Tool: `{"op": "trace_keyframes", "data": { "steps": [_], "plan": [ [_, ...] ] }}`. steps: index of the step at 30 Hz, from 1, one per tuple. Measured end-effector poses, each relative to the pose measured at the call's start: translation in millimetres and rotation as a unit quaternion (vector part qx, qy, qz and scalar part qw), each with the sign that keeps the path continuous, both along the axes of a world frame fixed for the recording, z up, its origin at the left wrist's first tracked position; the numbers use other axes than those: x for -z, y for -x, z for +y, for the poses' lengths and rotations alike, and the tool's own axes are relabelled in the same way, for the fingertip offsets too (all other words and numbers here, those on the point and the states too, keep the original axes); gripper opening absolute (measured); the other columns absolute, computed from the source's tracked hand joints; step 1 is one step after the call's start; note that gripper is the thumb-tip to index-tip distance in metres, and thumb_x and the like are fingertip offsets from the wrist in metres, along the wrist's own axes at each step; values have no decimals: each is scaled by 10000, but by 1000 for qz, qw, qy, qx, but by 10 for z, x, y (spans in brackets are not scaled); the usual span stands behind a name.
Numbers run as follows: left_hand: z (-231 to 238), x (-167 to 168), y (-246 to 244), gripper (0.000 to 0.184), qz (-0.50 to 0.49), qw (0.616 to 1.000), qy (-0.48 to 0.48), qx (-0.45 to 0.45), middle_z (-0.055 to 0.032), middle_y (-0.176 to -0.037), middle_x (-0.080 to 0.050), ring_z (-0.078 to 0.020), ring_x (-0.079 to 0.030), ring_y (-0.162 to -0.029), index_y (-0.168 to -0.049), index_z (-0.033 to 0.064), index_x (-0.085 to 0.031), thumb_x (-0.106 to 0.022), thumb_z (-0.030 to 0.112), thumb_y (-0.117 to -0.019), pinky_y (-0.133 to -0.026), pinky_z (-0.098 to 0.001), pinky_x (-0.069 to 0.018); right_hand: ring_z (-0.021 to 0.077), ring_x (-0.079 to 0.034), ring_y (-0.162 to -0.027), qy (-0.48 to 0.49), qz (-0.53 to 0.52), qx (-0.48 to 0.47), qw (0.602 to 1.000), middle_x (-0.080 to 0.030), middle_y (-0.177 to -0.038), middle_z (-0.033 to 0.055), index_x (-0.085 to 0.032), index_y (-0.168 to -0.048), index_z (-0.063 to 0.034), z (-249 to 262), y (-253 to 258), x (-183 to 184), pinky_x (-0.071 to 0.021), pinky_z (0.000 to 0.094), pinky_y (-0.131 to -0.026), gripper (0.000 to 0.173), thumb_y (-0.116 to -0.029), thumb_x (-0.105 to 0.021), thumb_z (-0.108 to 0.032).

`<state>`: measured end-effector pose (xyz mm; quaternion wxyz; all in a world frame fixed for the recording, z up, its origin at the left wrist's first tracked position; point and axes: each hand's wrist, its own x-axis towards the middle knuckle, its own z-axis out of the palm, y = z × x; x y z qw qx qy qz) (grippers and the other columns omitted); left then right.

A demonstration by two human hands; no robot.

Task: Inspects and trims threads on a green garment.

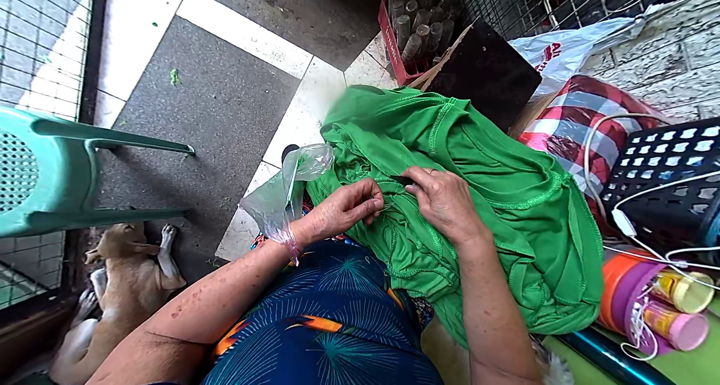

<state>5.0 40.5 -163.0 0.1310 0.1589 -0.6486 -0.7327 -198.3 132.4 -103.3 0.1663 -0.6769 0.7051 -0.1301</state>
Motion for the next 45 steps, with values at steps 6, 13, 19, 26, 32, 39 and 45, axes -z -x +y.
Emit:
{"op": "trace_keyframes", "data": {
  "steps": [6,13,19,26,32,39,45],
  "plan": [
    [-29,-159,161,126,-31,975,198,-93,-81,-834,-657,-82,-655,-697,-1028,-24,-617,-542,78,-1037,-695,-228,-577,341,-705,-862,6,-106,129,986,-708,-994,206,-627,-1260,24,85,55,-67,-562,530,-749,293,-984,-652,-72],
    [15,-183,355,145,-110,956,250,-105,-168,-903,-673,-220,-666,-747,-1102,-43,-645,-546,8,-1009,-730,-366,-571,301,-695,-879,-122,-153,140,971,-715,-980,173,-679,-1187,-1,96,129,-205,-546,529,-792,228,-972,-684,-76],
    [69,-74,307,134,-93,953,253,-139,-145,-863,-659,-180,-653,-709,-1037,-41,-648,-542,29,-995,-692,-325,-573,336,-674,-839,-204,-120,108,966,-701,-916,174,-717,-1106,-36,-29,132,-322,-514,567,-742,146,-974,-681,-86],
    [94,-25,308,157,-82,948,274,-139,-153,-861,-660,-201,-646,-734,-1024,-43,-660,-548,48,-962,-705,-332,-553,339,-683,-827,-194,-101,93,971,-707,-899,160,-725,-1070,-62,-93,61,-343,-516,580,-721,117,-956,-701,-63],
    [122,36,323,158,-59,948,279,-143,-151,-853,-655,-183,-644,-710,-1005,-49,-653,-649,99,-952,-694,-293,-556,338,-688,-792,-156,-69,76,982,-706,-847,143,-732,-1055,-79,-61,95,-276,-512,579,-694,104,-976,-665,-65],
    [116,59,321,107,-58,943,294,-142,-150,-856,-652,-193,-641,-733,-964,-32,-660,-622,68,-962,-710,-299,-548,329,-690,-896,-159,-63,40,984,-714,-951,143,-742,-1093,-85,2,189,-268,-512,591,-768,193,-906,-741,-37],
    [115,66,316,111,-62,943,294,-142,-137,-846,-649,-178,-638,-730,-960,-24,-657,-621,80,-964,-706,-287,-544,364,-688,-881,-162,-26,34,986,-704,-907,160,-741,-1070,-86,-59,89,-278,-505,600,-754,174,-905,-742,-32]
  ]
}}
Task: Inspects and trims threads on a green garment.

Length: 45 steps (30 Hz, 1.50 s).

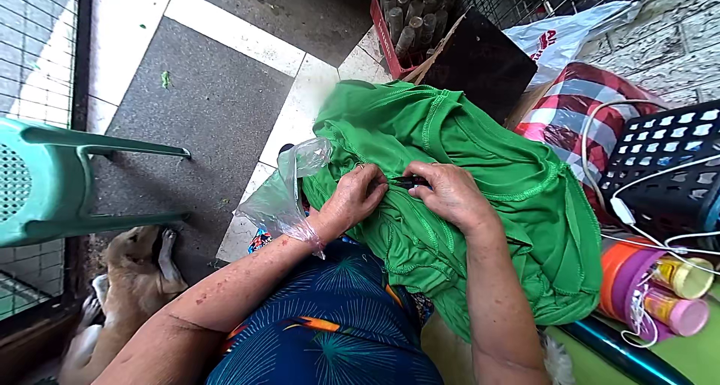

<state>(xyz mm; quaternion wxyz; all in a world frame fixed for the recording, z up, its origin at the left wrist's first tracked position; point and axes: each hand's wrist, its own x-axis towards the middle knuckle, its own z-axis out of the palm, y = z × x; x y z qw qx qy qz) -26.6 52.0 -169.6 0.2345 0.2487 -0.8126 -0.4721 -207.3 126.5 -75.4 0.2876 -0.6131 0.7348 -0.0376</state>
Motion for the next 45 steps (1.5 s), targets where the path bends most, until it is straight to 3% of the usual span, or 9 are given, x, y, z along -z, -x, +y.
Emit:
{"op": "trace_keyframes", "data": {
  "steps": [11,15,19,23,26,29,32,43,45],
  "plan": [
    [-36,10,-24,97,8,1000,-19,4,-126,-820,-641,-161,-622,-705,-950,-21,-658,-623,68,-965,-683,-273,-533,318,-687,-785,39,-66,24,997,-709,-852,138,-746,-1042,-66,53,88,89,-519,573,-713,128,-942,-686,-14],
    [-49,20,-135,117,25,998,-47,14,-104,-790,-628,-114,-596,-666,-942,-29,-661,-620,80,-961,-650,-233,-520,297,-677,-809,49,-108,56,991,-693,-947,161,-655,-1191,-27,112,164,79,-539,534,-723,227,-967,-672,-59],
    [-12,13,-313,121,28,997,-70,-3,-73,-787,-624,-50,-571,-649,-975,-36,-661,-612,71,-949,-631,-183,-502,288,-674,-864,66,-88,25,994,-694,-980,156,-677,-1123,-1,186,209,87,-531,523,-757,337,-853,-800,-161],
    [-12,44,-306,167,40,999,-4,-23,-125,-876,-683,-114,-635,-747,-1015,-43,-730,-598,41,-956,-733,-213,-538,348,-676,-777,115,7,-1,993,-655,-923,189,-697,-931,33,202,100,133,-525,532,-620,95,-855,-708,-23],
    [-29,40,-210,158,60,997,34,-43,-135,-883,-667,-137,-618,-769,-1000,-39,-740,-606,38,-963,-752,-210,-516,318,-685,-808,163,-25,7,986,-684,-988,189,-694,-975,36,173,100,105,-543,495,-650,135,-859,-633,8],
    [-65,-29,-95,178,73,995,50,-53,-161,-909,-657,-161,-629,-767,-990,-53,-714,-687,115,-940,-733,-235,-538,200,-578,-660,165,-80,39,982,-615,-799,113,-643,-1020,3,112,103,19,-474,364,-583,107,-933,-582,0],
    [-93,-106,31,352,33,995,59,-70,-197,-963,-612,-208,-590,-748,-1022,-52,-669,-798,234,-863,-671,-292,-514,168,-545,-626,151,-118,75,979,-585,-786,101,-615,-1074,-3,53,95,57,-467,329,-566,91,-1011,-560,-38],
    [-237,-171,130,199,-32,994,54,-85,-213,-983,-591,-280,-585,-774,-1055,-34,-641,-673,107,-918,-673,-379,-506,86,-489,-654,107,-219,151,958,-552,-830,56,-599,-1062,-24,35,53,133,-428,241,-597,105,-1050,-499,-57],
    [-296,-103,170,133,-19,994,68,-89,-204,-923,-619,-293,-606,-786,-987,-36,-671,-644,71,-912,-698,-384,-516,68,-479,-626,106,-237,165,952,-546,-806,37,-603,-1052,-44,39,72,128,-411,220,-564,110,-1046,-496,-68]
  ]
}}
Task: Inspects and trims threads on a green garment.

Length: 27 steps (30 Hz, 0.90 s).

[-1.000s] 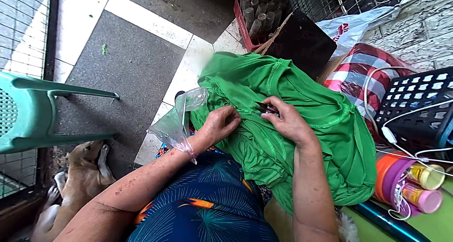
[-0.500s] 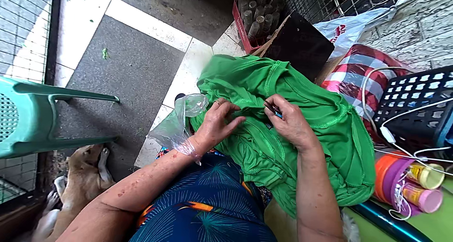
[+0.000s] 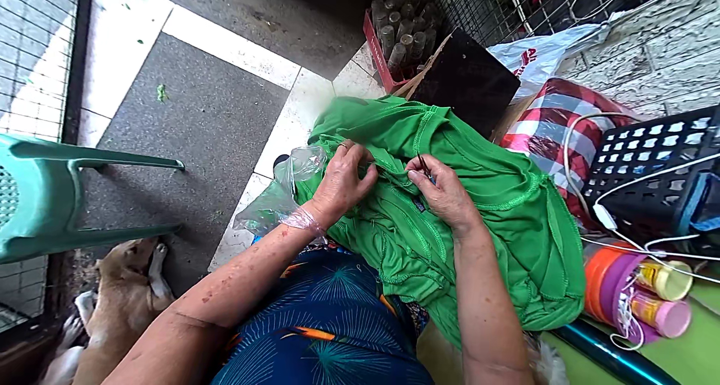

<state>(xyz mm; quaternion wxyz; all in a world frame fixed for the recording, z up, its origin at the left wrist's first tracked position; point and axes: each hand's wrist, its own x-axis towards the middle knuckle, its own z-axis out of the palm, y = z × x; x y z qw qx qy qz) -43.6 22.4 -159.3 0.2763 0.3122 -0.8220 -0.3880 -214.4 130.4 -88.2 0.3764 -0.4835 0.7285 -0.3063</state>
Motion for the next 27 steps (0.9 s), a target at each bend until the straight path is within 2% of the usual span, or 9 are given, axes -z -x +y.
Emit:
{"op": "trace_keyframes", "data": {
  "steps": [3,6,7,9,11,14,20,24,27],
  "plan": [
    [-106,-3,-29,113,3,998,-43,45,-161,-852,-600,-248,-589,-763,-896,-22,-663,-601,60,-943,-688,-358,-494,41,-468,-617,2,-34,35,999,-536,-785,7,-614,-1035,-65,12,26,5,-393,194,-557,86,-1028,-529,-77],
    [-274,-46,-152,189,-10,989,-137,53,-126,-841,-611,-174,-574,-745,-937,-42,-662,-553,108,-970,-700,-361,-488,12,-467,-647,0,-65,30,997,-534,-820,-4,-614,-1109,-32,15,52,6,-407,166,-595,127,-998,-555,-16],
    [-333,-59,-211,196,-16,987,-152,40,-101,-825,-607,-142,-565,-730,-952,-33,-659,-546,125,-979,-694,-345,-486,44,-481,-626,-7,-61,18,998,-563,-823,25,-624,-1131,-31,32,47,9,-418,193,-566,180,-967,-566,11],
    [-403,-59,-318,203,-27,988,-151,11,-75,-801,-592,-122,-547,-720,-941,-18,-658,-548,148,-980,-691,-339,-469,124,-571,-722,-36,-23,-23,999,-652,-951,91,-644,-1165,-22,22,27,15,-489,291,-639,252,-932,-580,49],
    [-399,-24,-389,201,-38,989,-144,1,-70,-777,-579,-124,-536,-707,-917,-15,-656,-552,149,-967,-677,-341,-456,189,-603,-784,-27,32,-43,998,-676,-964,146,-689,-1116,30,-13,-15,57,-504,364,-712,190,-953,-590,37],
    [-348,3,-413,195,-64,986,-152,-6,-67,-756,-574,-125,-530,-693,-913,-16,-655,-554,142,-966,-666,-339,-443,102,-525,-682,8,45,-49,998,-616,-827,78,-687,-1027,18,-3,-20,85,-449,267,-641,152,-1028,-565,-73],
    [-316,115,-163,231,-140,981,-134,14,-281,-874,-629,-421,-631,-871,-887,-131,-638,-594,83,-963,-813,-573,-486,144,-501,-743,-122,28,-36,992,-557,-821,96,-638,-1032,59,-213,-10,65,-423,339,-721,230,-1084,-488,-108],
    [-331,-43,-200,186,-95,989,-115,13,-226,-894,-679,-318,-666,-836,-963,-83,-698,-640,93,-976,-814,-494,-532,131,-498,-730,-128,20,4,992,-562,-816,84,-653,-1033,54,-212,-10,93,-425,332,-711,225,-1075,-505,-110],
    [-270,-182,-309,192,-17,998,-67,-7,-156,-891,-671,-185,-631,-781,-990,-40,-714,-622,128,-992,-756,-340,-528,106,-485,-719,-122,13,12,992,-553,-805,61,-656,-1022,44,-201,-11,106,-414,307,-699,217,-1071,-508,-107]
  ]
}}
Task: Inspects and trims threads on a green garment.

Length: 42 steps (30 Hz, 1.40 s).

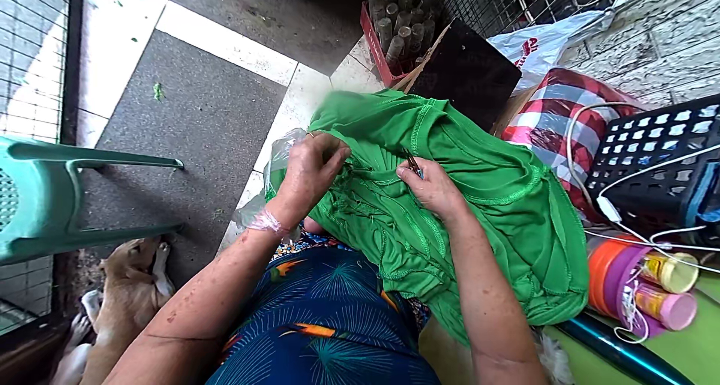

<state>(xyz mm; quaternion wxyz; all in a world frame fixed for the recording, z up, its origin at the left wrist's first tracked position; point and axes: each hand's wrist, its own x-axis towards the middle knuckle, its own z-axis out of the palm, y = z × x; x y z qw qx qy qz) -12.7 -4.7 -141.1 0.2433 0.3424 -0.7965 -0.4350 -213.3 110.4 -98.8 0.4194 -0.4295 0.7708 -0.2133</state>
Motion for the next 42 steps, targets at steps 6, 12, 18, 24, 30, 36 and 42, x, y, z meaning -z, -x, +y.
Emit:
{"op": "trace_keyframes", "data": {
  "steps": [6,12,18,24,30,36,42],
  "plan": [
    [301,187,239,192,97,988,1,124,-165,-942,-690,-211,-672,-841,-1003,-41,-735,-573,60,-1005,-806,-324,-562,83,-466,-701,-1,-1,16,1000,-531,-783,35,-654,-1001,31,-1,-6,-5,-394,280,-675,204,-1065,-514,-102],
    [371,347,315,180,102,987,-2,123,-119,-924,-643,-120,-588,-725,-946,-3,-735,-755,169,-900,-663,-227,-499,153,-519,-753,-11,21,-8,1000,-580,-842,101,-648,-1058,50,-1,-36,-8,-432,345,-724,214,-1075,-483,-86],
    [291,320,246,125,79,979,-144,120,-69,-972,-651,-116,-619,-874,-944,37,-710,-635,127,-988,-799,-287,-511,214,-540,-714,3,55,13,998,-595,-827,140,-653,-1076,41,69,-129,-58,-450,400,-677,209,-1077,-495,-95],
    [264,332,144,167,97,964,-218,118,-69,-879,-673,-74,-664,-750,-1057,10,-595,-473,122,-1078,-741,-246,-568,239,-571,-657,53,119,35,991,-616,-810,143,-646,-1049,12,151,-180,27,-484,419,-614,125,-1034,-588,-98],
    [342,254,54,90,118,959,-236,99,-55,-828,-644,-46,-628,-666,-1093,20,-523,-461,84,-1079,-656,-189,-545,308,-683,-962,136,130,24,982,-679,-1102,230,-646,-1135,68,186,-164,82,-562,444,-840,196,-940,-651,43],
    [332,448,189,191,101,992,-25,78,-148,-948,-684,-156,-669,-755,-1145,-41,-645,-541,21,-997,-735,-284,-580,264,-686,-946,180,125,-1,976,-700,-1064,191,-657,-1095,52,191,-146,115,-565,387,-824,279,-853,-587,173],
    [294,504,278,137,99,985,110,91,-195,-946,-713,-271,-709,-859,-1037,-30,-712,-627,42,-958,-821,-325,-570,120,-598,-781,232,101,14,967,-664,-954,121,-641,-1063,25,204,-144,99,-497,232,-676,258,-856,-561,159]
  ]
}}
